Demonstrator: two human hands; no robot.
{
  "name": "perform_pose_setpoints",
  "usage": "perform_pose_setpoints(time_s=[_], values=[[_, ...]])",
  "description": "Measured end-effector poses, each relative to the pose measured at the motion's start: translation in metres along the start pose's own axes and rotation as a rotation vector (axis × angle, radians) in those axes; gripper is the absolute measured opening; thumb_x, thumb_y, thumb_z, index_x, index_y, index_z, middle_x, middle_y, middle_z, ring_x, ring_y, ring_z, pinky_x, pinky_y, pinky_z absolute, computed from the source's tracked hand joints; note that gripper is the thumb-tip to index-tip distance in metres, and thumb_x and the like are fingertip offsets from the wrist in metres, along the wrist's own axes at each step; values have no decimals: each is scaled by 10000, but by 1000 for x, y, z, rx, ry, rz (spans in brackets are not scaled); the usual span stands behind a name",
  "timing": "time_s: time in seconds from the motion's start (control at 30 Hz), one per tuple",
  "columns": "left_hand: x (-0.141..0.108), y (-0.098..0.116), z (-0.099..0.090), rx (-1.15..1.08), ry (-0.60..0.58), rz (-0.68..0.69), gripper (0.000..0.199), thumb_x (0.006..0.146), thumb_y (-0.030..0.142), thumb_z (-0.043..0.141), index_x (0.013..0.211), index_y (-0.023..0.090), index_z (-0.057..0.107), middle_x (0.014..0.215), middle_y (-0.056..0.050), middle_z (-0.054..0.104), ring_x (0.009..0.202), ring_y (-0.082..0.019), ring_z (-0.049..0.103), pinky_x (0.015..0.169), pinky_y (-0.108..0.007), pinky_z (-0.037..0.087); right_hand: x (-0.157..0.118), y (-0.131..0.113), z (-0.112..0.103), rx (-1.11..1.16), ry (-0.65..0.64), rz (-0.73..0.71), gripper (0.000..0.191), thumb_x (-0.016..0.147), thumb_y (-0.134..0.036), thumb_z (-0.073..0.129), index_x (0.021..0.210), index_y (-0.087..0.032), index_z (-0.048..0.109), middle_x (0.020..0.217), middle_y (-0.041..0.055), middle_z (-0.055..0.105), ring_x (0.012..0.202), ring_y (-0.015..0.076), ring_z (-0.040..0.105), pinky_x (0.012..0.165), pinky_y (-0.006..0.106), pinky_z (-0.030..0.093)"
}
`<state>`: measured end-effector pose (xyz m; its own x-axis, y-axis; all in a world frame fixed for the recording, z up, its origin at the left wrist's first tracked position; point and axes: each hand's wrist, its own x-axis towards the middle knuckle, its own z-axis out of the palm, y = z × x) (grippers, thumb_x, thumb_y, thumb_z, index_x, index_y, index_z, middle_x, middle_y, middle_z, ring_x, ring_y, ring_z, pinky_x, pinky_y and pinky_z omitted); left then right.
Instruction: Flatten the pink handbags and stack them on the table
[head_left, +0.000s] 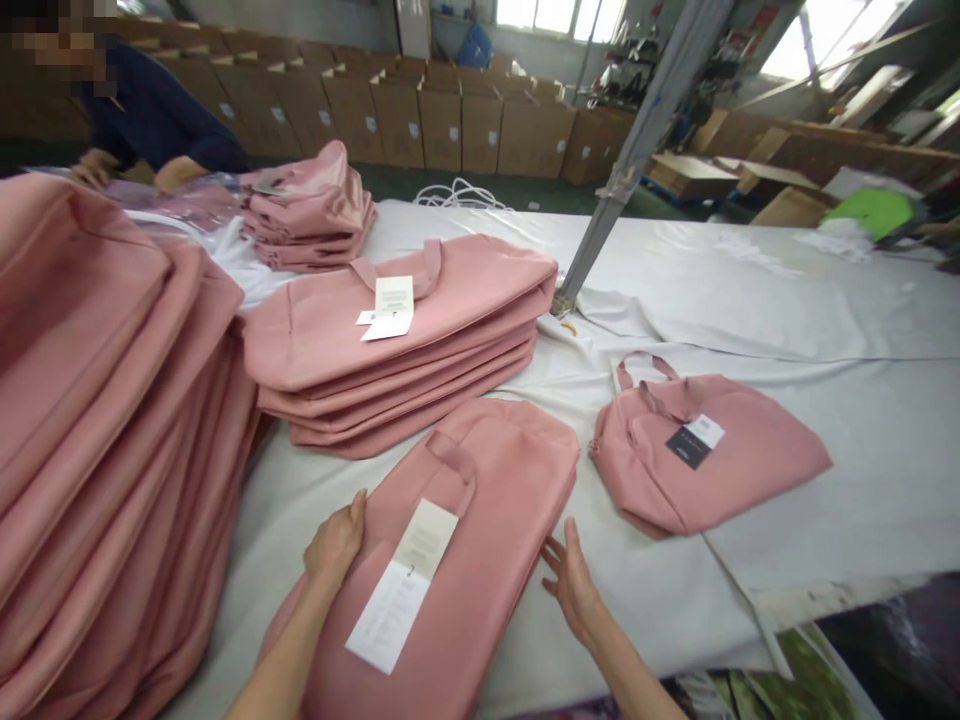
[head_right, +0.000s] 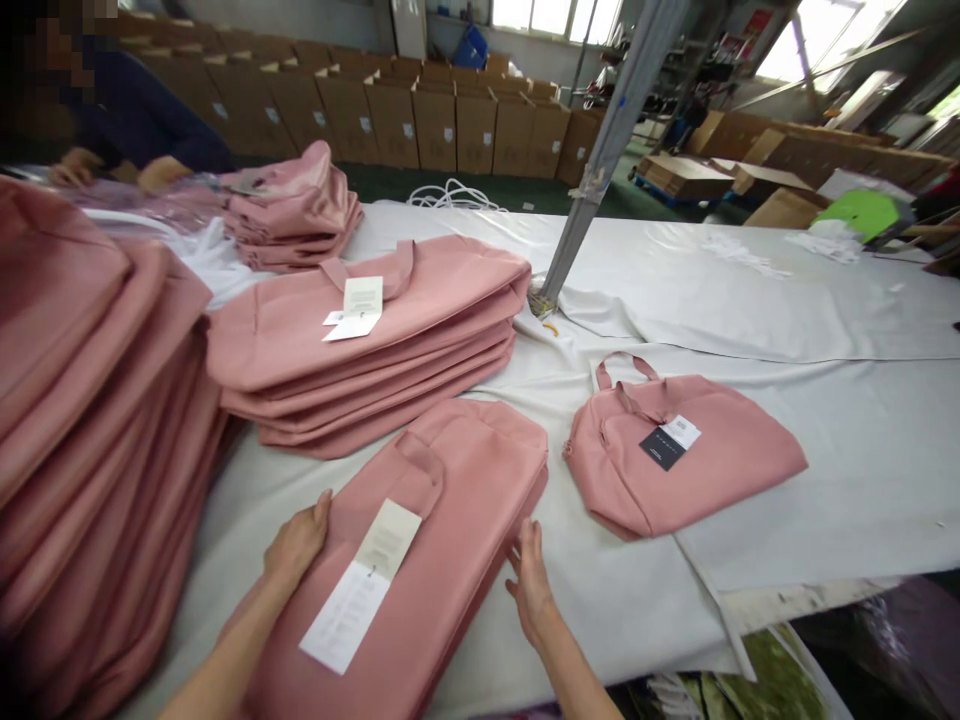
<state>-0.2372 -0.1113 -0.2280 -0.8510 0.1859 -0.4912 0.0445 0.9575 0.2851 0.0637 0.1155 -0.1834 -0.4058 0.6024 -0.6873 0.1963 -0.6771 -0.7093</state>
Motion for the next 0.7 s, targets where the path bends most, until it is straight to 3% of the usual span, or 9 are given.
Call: perform_pose_setpoints(time_s=[0.1,0.17,0.23,0.3,0.47,0.53,0.63,0.7], values=[[-5,7,0,-8,16,18,919,810,756,2,1097,149,630,1066,-243,625,1113,-457,528,909,-563,408,5,3,20,-99,30,-202,1041,605,-657,741,1446,-291,249,1328,102,537,1164,288,537,985,461,404],[-4,5,-1,-26,-10,76,893,819,745,7,1092,160,624,1085,-223,628,1136,-435,522,929,-543,404,13,12,23,-147,171,-292,1105,496,-553,838,1412,-204,329,1221,114,613,1115,283,574,954,377,457],[-1,1,0,-45,-59,164,836,839,717,33,1086,173,617,1112,-183,635,1151,-386,529,954,-495,405,22,21,16,-161,311,-258,1124,418,-531,863,1361,-143,390,1134,131,654,1093,309,588,925,372,485],[4,-5,2,-59,-100,248,778,845,707,94,1068,168,609,1118,-160,640,1127,-345,554,961,-446,410,29,28,5,-148,330,-204,1107,378,-525,868,1307,-107,434,1077,151,673,1064,337,602,895,398,506],[13,-8,7,-85,-115,315,744,763,790,296,939,131,592,1031,-192,653,993,-342,602,880,-413,434,38,30,-4,-81,169,-131,845,389,-533,852,1067,-119,563,976,155,701,951,347,653,809,419,559],[10,-5,4,-98,-92,322,716,747,784,342,917,132,585,1026,-194,653,987,-338,603,853,-397,436,36,26,-3,-23,37,-52,790,411,-562,832,1015,-119,579,974,177,698,949,364,654,805,442,567],[-6,2,-3,-113,-3,338,644,768,730,384,952,142,568,1018,-170,657,984,-320,606,824,-365,431,30,18,-7,-58,-208,80,750,466,-632,747,1035,-157,632,1020,181,686,1020,382,626,851,477,556],[-26,11,-11,-113,67,368,547,793,679,410,926,172,564,954,-124,671,939,-295,619,791,-336,424,28,11,-9,-173,-266,52,752,432,-622,717,1086,-258,656,1055,152,680,1040,384,614,839,480,555]])
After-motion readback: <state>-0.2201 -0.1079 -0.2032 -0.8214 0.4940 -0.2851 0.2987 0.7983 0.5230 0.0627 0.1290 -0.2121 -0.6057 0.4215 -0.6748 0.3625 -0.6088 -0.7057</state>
